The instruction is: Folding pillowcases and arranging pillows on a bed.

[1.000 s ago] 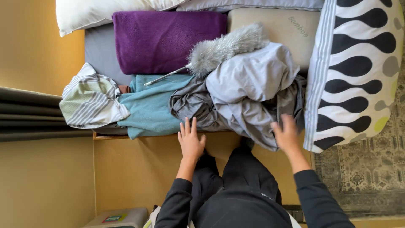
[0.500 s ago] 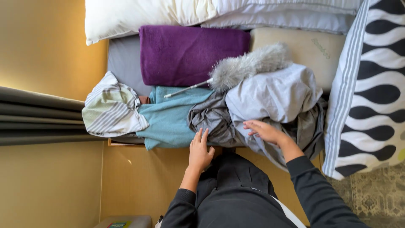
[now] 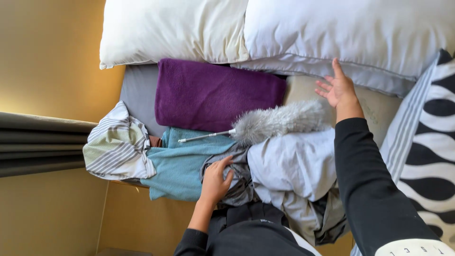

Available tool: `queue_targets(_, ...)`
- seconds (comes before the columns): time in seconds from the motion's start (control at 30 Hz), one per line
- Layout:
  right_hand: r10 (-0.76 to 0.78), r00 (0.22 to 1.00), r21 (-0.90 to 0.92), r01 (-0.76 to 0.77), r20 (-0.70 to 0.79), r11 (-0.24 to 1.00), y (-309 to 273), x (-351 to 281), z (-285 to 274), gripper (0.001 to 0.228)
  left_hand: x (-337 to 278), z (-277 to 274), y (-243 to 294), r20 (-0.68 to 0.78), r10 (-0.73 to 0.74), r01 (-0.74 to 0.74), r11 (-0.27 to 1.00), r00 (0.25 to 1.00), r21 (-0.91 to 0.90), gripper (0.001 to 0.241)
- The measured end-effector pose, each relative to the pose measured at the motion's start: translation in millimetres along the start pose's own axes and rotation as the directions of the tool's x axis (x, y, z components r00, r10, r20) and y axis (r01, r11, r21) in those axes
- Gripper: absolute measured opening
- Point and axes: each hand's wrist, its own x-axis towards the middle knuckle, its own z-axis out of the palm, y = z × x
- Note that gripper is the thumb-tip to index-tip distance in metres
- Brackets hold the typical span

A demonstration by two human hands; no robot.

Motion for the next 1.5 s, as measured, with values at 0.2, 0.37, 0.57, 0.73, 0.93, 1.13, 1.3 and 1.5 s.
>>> queue_targets(0.2, 0.047, 0.998, 0.491, -0.055, 0.03, 0.869, -26.9, 89.8, -17.3, 0.115, -7.4, -18.9, -2.5, -0.127, -0.175, 0.183, 0.981, 0.976, 0.058, 0.037)
queue_targets(0.37, -0.47, 0.852, 0.021, 0.487, -0.23, 0.873, -93.2, 156.4, -16.7, 0.062, -24.8, -24.7, -7.8, -0.162, -0.237, 0.253, 0.964, 0.958, 0.08, 0.031)
queue_targets(0.57, -0.637, 0.77, 0.008, 0.637, -0.016, 0.77, -187.2, 44.5, -30.9, 0.05, -27.3, -0.8, -41.0, -0.08, -0.443, 0.393, 0.854, 0.893, -0.341, 0.028)
queue_targets(0.73, -0.457, 0.889, -0.04, 0.458, 0.029, 0.888, -139.3, -25.6, -91.4, 0.05, 2.3, -33.9, -3.1, 0.12, -0.523, 0.361, 0.389, 0.844, -0.847, 0.055)
queue_targets(0.93, -0.16, 0.983, -0.086, 0.167, 0.089, 0.982, 56.1, -100.1, -116.4, 0.051, -22.7, -45.4, -32.9, 0.336, -0.374, 0.309, -0.133, 0.864, -0.942, 0.075)
queue_targets(1.13, 0.067, 0.994, -0.093, -0.058, 0.087, 0.994, 204.7, -241.1, 41.5, 0.052, -47.7, -20.3, -157.8, 0.314, -0.528, 0.325, -0.074, 0.789, -0.943, 0.069)
queue_targets(1.3, 0.052, 0.995, -0.413, -0.01, 0.089, 0.911, 330.6, -313.5, 142.3, 0.103, -101.3, -44.5, -183.8, 0.531, -0.613, 0.734, 0.122, 0.585, -0.668, 0.064)
queue_targets(1.5, 0.179, 0.963, -0.409, -0.249, -0.203, 0.878, 321.1, -323.3, 148.9, 0.109, -66.5, -125.9, -215.8, 0.277, -0.674, 0.551, 0.231, 0.685, -0.802, 0.09)
